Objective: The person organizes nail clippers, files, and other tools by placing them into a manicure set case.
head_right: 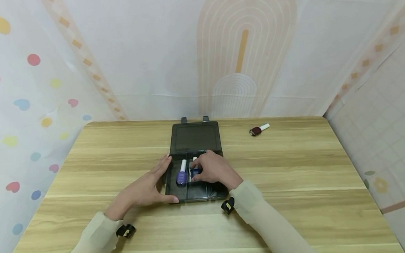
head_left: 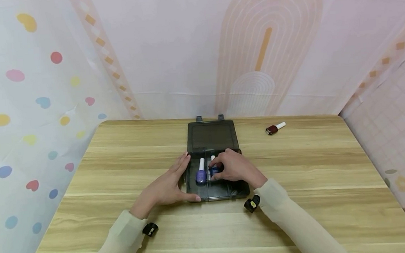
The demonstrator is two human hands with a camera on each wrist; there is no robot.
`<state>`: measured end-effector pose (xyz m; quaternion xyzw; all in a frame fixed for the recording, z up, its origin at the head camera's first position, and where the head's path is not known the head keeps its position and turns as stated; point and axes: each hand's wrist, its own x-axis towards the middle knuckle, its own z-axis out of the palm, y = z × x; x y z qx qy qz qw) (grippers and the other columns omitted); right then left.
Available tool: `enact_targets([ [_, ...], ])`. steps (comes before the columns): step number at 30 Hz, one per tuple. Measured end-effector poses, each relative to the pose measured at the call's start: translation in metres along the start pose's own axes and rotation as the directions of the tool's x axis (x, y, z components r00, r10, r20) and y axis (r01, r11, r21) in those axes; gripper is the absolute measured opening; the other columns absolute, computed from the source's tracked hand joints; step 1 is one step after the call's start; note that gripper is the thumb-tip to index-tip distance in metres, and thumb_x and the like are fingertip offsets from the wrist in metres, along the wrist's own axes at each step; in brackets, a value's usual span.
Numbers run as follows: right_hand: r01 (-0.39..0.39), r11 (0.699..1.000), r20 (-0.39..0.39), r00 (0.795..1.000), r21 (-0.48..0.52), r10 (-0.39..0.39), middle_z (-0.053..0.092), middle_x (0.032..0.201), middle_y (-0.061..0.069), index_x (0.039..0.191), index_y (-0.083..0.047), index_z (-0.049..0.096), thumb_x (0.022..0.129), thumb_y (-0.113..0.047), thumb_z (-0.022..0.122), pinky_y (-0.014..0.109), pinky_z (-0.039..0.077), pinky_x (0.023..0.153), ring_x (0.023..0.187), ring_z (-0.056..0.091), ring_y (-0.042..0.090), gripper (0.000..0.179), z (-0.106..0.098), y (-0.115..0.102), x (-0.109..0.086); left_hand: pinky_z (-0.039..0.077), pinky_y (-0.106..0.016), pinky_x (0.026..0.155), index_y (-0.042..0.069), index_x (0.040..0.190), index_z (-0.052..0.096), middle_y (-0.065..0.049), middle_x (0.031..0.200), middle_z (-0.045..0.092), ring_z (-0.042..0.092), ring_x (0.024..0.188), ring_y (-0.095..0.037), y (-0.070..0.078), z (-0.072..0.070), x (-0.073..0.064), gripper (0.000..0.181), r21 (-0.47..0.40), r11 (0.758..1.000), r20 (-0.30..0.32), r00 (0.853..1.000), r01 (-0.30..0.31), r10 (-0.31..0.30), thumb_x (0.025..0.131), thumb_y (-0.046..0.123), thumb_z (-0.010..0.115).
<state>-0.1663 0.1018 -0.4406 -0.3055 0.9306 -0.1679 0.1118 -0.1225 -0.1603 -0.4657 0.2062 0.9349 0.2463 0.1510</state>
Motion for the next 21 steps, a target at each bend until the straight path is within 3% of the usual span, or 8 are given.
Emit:
enact_targets([
  [7, -0.009, 0.998, 0.019, 1.000, 0.060, 0.007, 0.071, 0.106, 0.001, 0.117, -0.021, 0.078, 0.089, -0.034, 0.082, 0.039, 0.053, 0.090, 0.101, 0.058, 0.020, 0.032, 0.0013, 0.0009, 0.0047, 0.037, -0.058, 0.119, 0.027, 0.167, -0.001, 0.004, 0.175, -0.008, 0.016, 0.160, -0.031, -0.0024, 0.0011, 0.0010, 0.138, -0.003, 1.000, -0.003, 1.000, 0.002, -0.002, 0.067, 0.083, 0.075],
  [14, 0.041, 0.992, -0.050, 0.998, 0.122, -0.035, 0.072, 0.094, -0.006, 0.108, -0.023, 0.079, 0.084, -0.031, 0.087, 0.035, 0.049, 0.086, 0.087, 0.057, 0.012, 0.026, 0.0065, 0.0075, 0.0077, 0.037, -0.058, 0.119, 0.027, 0.167, -0.001, 0.004, 0.175, -0.008, 0.016, 0.160, -0.031, -0.0047, 0.0011, 0.0015, 0.139, -0.001, 1.000, -0.006, 1.000, -0.002, 0.002, 0.065, 0.086, 0.073],
  [21, 0.042, 0.983, -0.110, 0.994, 0.177, -0.023, 0.070, 0.084, -0.010, 0.102, -0.025, 0.080, 0.082, -0.030, 0.088, 0.031, 0.041, 0.077, 0.081, 0.050, 0.012, 0.023, 0.0083, 0.0093, 0.0040, 0.036, -0.059, 0.120, 0.028, 0.167, -0.001, 0.004, 0.175, -0.007, 0.015, 0.160, -0.030, -0.0035, 0.0016, 0.0015, 0.138, -0.004, 1.000, -0.004, 1.000, 0.005, -0.005, 0.066, 0.084, 0.074],
])
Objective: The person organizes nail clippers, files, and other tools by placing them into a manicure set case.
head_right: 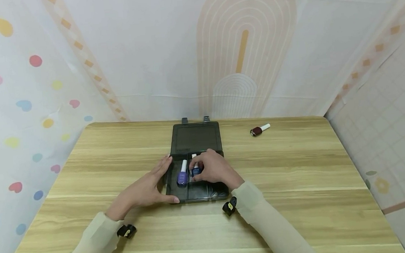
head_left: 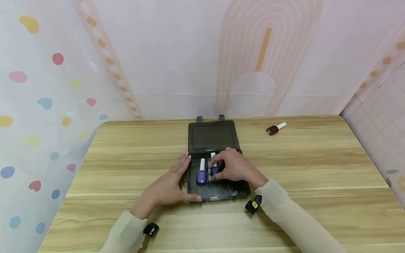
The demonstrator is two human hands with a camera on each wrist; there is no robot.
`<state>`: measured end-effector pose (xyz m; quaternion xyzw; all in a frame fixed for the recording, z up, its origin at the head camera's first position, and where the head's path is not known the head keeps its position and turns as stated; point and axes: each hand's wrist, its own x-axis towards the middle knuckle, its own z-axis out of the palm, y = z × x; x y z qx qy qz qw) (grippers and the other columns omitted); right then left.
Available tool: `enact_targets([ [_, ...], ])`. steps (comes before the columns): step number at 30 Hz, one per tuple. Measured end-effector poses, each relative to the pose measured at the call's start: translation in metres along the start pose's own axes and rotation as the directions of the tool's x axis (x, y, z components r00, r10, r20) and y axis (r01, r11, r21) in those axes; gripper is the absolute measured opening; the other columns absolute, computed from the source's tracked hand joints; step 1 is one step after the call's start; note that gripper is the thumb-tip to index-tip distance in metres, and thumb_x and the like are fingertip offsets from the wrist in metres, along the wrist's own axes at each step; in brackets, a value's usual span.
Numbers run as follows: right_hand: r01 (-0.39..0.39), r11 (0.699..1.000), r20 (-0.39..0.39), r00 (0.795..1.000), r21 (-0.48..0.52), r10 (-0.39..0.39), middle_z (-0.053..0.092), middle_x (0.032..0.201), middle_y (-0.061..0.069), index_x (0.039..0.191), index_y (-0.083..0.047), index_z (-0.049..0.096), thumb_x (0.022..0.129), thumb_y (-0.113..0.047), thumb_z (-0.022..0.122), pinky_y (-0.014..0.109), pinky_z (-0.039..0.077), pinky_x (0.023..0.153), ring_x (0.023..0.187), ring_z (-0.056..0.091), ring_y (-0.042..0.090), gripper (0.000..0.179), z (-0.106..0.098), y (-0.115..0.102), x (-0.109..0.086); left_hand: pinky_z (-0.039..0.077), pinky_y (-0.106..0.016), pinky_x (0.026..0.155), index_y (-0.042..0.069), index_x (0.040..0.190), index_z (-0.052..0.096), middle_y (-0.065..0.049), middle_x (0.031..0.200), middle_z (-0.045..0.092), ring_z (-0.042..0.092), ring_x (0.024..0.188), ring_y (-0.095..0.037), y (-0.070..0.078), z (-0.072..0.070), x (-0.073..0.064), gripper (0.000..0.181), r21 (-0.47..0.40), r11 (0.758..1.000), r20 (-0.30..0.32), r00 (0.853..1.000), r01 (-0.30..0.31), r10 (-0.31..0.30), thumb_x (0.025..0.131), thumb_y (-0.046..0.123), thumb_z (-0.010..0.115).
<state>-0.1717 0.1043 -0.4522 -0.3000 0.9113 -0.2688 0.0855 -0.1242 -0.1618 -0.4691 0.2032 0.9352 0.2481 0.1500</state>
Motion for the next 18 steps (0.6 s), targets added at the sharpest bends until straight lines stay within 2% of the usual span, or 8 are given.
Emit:
enact_targets([
  [5, 0.051, 0.997, -0.100, 0.994, 0.061, -0.045, 0.068, 0.076, -0.012, 0.099, -0.024, 0.080, 0.086, -0.027, 0.085, 0.031, 0.037, 0.076, 0.078, 0.051, 0.013, 0.014, 0.002, 0.004, -0.004, 0.036, -0.059, 0.119, 0.027, 0.167, -0.002, 0.004, 0.175, -0.008, 0.015, 0.160, -0.031, 0.001, -0.001, 0.001, 0.138, 0.005, 1.000, 0.003, 1.000, 0.003, -0.003, 0.067, 0.083, 0.075],
  [8, 0.064, 0.993, -0.152, 0.987, 0.097, -0.049, 0.069, 0.080, -0.011, 0.099, -0.025, 0.078, 0.088, -0.025, 0.083, 0.031, 0.038, 0.076, 0.081, 0.052, 0.017, 0.012, 0.002, 0.004, -0.007, 0.036, -0.059, 0.120, 0.027, 0.167, -0.001, 0.004, 0.175, -0.008, 0.015, 0.160, -0.031, 0.002, -0.001, 0.001, 0.137, 0.003, 1.000, 0.003, 1.000, 0.004, -0.004, 0.068, 0.080, 0.077],
  [12, 0.054, 0.985, -0.211, 0.977, 0.166, -0.018, 0.068, 0.090, -0.005, 0.101, -0.025, 0.076, 0.090, -0.023, 0.082, 0.030, 0.046, 0.076, 0.084, 0.057, 0.019, 0.012, 0.000, 0.002, -0.011, 0.036, -0.059, 0.120, 0.026, 0.167, -0.001, 0.004, 0.175, -0.008, 0.015, 0.160, -0.031, 0.002, -0.002, 0.001, 0.137, 0.004, 1.000, 0.003, 1.000, 0.002, -0.002, 0.068, 0.080, 0.077],
  [18, 0.036, 0.960, -0.263, 0.964, 0.277, 0.040, 0.065, 0.094, 0.004, 0.103, -0.021, 0.076, 0.093, -0.018, 0.078, 0.027, 0.056, 0.071, 0.077, 0.063, 0.014, 0.011, -0.004, -0.002, -0.013, 0.037, -0.059, 0.119, 0.025, 0.167, 0.000, 0.003, 0.175, -0.007, 0.017, 0.160, -0.032, 0.001, -0.003, 0.001, 0.137, 0.009, 1.000, -0.002, 1.000, 0.004, -0.004, 0.068, 0.080, 0.077],
])
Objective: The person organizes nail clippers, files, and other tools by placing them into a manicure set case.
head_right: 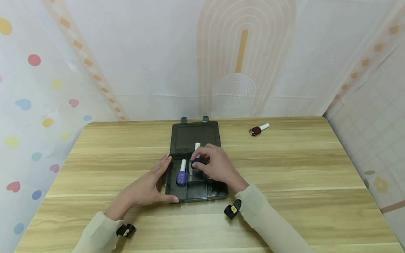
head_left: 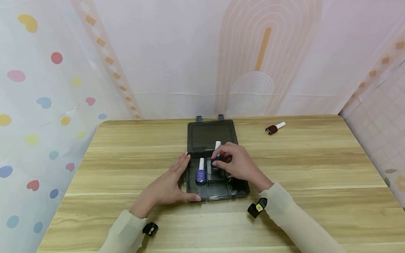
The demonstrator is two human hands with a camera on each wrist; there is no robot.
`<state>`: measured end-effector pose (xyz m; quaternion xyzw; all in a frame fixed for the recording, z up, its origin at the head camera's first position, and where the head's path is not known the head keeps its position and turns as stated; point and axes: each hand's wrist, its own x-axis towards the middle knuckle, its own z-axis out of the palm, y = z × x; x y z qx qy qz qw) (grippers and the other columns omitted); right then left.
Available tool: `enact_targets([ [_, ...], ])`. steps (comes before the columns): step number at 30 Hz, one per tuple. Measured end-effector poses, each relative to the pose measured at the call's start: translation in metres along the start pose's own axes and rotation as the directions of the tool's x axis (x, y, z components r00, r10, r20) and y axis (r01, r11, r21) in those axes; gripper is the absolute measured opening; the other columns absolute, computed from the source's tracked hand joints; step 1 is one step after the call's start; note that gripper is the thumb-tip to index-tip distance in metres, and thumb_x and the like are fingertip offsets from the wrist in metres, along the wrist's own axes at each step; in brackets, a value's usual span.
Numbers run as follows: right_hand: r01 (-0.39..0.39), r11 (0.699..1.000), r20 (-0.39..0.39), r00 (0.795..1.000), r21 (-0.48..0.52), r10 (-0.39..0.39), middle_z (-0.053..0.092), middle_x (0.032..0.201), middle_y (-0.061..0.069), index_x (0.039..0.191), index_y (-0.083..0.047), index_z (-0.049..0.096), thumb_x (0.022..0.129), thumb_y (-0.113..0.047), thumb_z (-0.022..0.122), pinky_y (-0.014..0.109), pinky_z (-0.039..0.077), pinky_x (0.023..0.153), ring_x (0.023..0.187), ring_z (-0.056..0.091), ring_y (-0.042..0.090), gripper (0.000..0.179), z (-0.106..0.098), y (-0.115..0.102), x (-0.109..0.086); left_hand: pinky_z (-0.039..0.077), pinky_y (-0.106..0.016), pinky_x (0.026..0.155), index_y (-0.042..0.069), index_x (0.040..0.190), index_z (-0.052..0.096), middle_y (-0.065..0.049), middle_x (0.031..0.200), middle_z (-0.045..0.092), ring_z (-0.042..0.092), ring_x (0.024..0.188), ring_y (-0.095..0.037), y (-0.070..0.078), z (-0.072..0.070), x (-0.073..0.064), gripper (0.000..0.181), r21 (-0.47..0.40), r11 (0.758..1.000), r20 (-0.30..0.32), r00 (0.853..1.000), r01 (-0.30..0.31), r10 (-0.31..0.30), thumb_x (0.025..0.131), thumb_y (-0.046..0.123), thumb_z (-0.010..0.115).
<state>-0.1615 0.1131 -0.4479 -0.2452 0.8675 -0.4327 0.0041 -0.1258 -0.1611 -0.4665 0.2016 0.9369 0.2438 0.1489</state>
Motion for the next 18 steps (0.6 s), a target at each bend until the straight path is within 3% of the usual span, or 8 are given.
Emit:
enact_targets([
  [4, -0.048, 0.992, -0.021, 0.998, 0.118, 0.051, 0.068, 0.096, 0.004, 0.104, -0.017, 0.073, 0.091, -0.016, 0.079, 0.027, 0.058, 0.070, 0.079, 0.067, 0.015, 0.014, -0.001, -0.004, -0.002, 0.036, -0.059, 0.119, 0.024, 0.167, 0.001, 0.002, 0.175, -0.007, 0.016, 0.160, -0.032, 0.000, 0.000, 0.000, 0.137, -0.004, 1.000, -0.001, 1.000, -0.004, 0.004, 0.068, 0.079, 0.078],
  [8, -0.124, 0.963, 0.015, 0.992, 0.239, 0.124, 0.071, 0.099, 0.004, 0.108, -0.014, 0.068, 0.090, -0.018, 0.081, 0.027, 0.058, 0.071, 0.082, 0.070, 0.014, 0.023, 0.004, -0.013, -0.001, 0.035, -0.058, 0.120, 0.024, 0.167, 0.000, 0.001, 0.175, -0.006, 0.015, 0.160, -0.032, 0.000, -0.001, -0.001, 0.137, -0.009, 1.000, -0.003, 1.000, -0.009, 0.009, 0.069, 0.079, 0.078],
  [14, -0.261, 0.918, 0.067, 0.965, 0.299, 0.252, 0.071, 0.102, 0.008, 0.112, -0.010, 0.069, 0.090, -0.020, 0.082, 0.030, 0.061, 0.073, 0.080, 0.071, 0.012, 0.028, 0.016, -0.025, 0.001, 0.035, -0.058, 0.121, 0.024, 0.167, 0.001, 0.001, 0.175, -0.006, 0.014, 0.160, -0.031, 0.000, 0.000, 0.000, 0.136, -0.015, 1.000, -0.004, 1.000, -0.018, 0.018, 0.069, 0.079, 0.078],
  [18, -0.307, 0.901, 0.090, 0.952, 0.307, 0.294, 0.072, 0.102, 0.009, 0.112, -0.008, 0.069, 0.090, -0.023, 0.081, 0.037, 0.063, 0.074, 0.078, 0.074, 0.013, 0.029, 0.022, -0.029, 0.002, 0.036, -0.058, 0.120, 0.025, 0.167, 0.000, 0.002, 0.175, -0.006, 0.016, 0.160, -0.031, -0.001, 0.000, 0.000, 0.137, -0.017, 1.000, -0.004, 1.000, -0.014, 0.014, 0.068, 0.081, 0.077],
])
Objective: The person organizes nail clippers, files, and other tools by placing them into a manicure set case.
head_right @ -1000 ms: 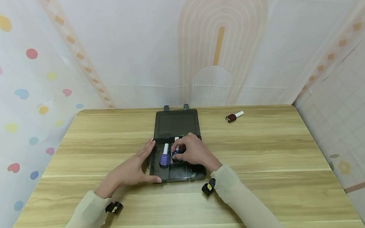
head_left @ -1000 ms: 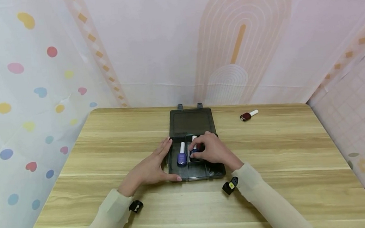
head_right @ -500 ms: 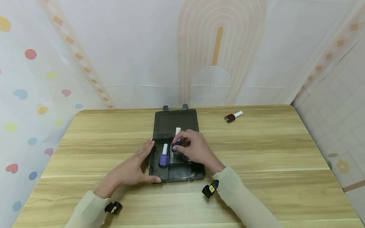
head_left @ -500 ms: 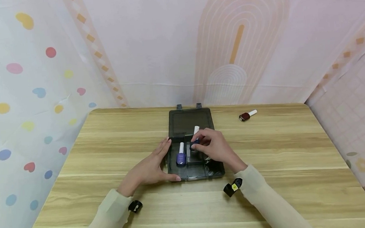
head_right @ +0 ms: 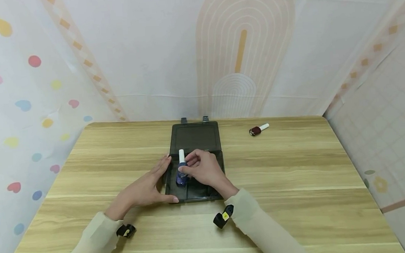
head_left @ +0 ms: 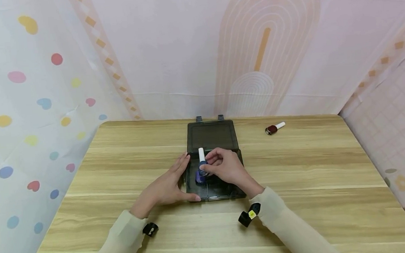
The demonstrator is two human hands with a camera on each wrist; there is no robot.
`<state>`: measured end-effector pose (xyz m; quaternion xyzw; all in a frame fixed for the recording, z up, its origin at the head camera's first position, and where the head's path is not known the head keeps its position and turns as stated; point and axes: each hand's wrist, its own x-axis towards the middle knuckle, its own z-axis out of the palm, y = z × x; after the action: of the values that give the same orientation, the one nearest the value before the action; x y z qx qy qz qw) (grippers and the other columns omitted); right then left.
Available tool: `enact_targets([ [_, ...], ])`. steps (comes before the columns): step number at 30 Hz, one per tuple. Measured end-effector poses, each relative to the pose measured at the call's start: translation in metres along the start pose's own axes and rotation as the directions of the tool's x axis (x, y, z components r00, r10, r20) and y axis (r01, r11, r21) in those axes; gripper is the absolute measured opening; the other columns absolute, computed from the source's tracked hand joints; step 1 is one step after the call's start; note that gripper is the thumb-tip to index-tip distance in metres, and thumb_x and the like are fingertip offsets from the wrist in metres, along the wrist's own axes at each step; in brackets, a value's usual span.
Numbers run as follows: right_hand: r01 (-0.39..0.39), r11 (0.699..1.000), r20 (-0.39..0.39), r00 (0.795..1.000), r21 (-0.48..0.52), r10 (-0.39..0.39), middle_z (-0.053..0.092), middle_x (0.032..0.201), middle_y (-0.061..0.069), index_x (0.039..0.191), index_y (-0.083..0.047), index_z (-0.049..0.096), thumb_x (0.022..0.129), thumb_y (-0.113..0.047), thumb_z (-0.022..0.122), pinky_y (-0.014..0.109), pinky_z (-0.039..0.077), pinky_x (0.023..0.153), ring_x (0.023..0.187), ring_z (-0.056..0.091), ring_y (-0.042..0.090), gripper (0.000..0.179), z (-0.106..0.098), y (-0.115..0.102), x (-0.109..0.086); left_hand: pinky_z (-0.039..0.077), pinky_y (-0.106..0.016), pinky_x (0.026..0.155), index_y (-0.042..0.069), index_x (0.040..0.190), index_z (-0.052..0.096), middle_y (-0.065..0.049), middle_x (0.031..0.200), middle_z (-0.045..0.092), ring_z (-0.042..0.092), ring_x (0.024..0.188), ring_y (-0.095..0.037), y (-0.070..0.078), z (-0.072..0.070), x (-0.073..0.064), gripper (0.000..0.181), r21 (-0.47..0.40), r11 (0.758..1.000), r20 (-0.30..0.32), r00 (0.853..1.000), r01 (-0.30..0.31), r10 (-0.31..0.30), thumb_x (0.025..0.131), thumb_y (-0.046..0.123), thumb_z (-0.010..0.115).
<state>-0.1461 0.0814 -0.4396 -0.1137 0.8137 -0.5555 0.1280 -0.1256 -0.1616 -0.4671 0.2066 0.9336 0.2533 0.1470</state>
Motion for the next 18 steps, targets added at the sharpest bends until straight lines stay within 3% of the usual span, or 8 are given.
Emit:
enact_targets([
  [5, -0.004, 1.000, 0.038, 0.999, -0.020, 0.005, 0.075, 0.098, 0.006, 0.112, -0.006, 0.070, 0.094, -0.024, 0.076, 0.034, 0.062, 0.074, 0.078, 0.075, 0.014, 0.026, 0.004, 0.002, 0.000, 0.037, -0.057, 0.119, 0.026, 0.167, -0.001, 0.003, 0.175, -0.006, 0.016, 0.160, -0.031, -0.001, 0.000, 0.000, 0.137, -0.001, 1.000, -0.003, 1.000, -0.001, 0.001, 0.067, 0.083, 0.075],
  [11, 0.055, 0.995, 0.061, 0.997, -0.082, -0.050, 0.075, 0.100, 0.002, 0.114, -0.009, 0.071, 0.096, -0.024, 0.074, 0.028, 0.059, 0.074, 0.082, 0.073, 0.013, 0.024, 0.000, 0.004, -0.002, 0.036, -0.057, 0.120, 0.025, 0.167, 0.000, 0.002, 0.175, -0.006, 0.015, 0.160, -0.031, -0.001, 0.000, 0.000, 0.136, 0.004, 1.000, -0.006, 1.000, -0.005, 0.005, 0.069, 0.080, 0.077],
  [18, 0.170, 0.968, 0.090, 0.984, -0.186, -0.156, 0.073, 0.120, 0.009, 0.126, -0.010, 0.069, 0.095, -0.028, 0.075, 0.034, 0.060, 0.086, 0.100, 0.071, 0.018, 0.037, -0.011, 0.008, -0.004, 0.036, -0.059, 0.120, 0.025, 0.167, -0.001, 0.000, 0.175, -0.006, 0.016, 0.160, -0.033, 0.000, 0.000, 0.000, 0.137, 0.006, 1.000, 0.003, 1.000, 0.005, -0.005, 0.069, 0.080, 0.077],
])
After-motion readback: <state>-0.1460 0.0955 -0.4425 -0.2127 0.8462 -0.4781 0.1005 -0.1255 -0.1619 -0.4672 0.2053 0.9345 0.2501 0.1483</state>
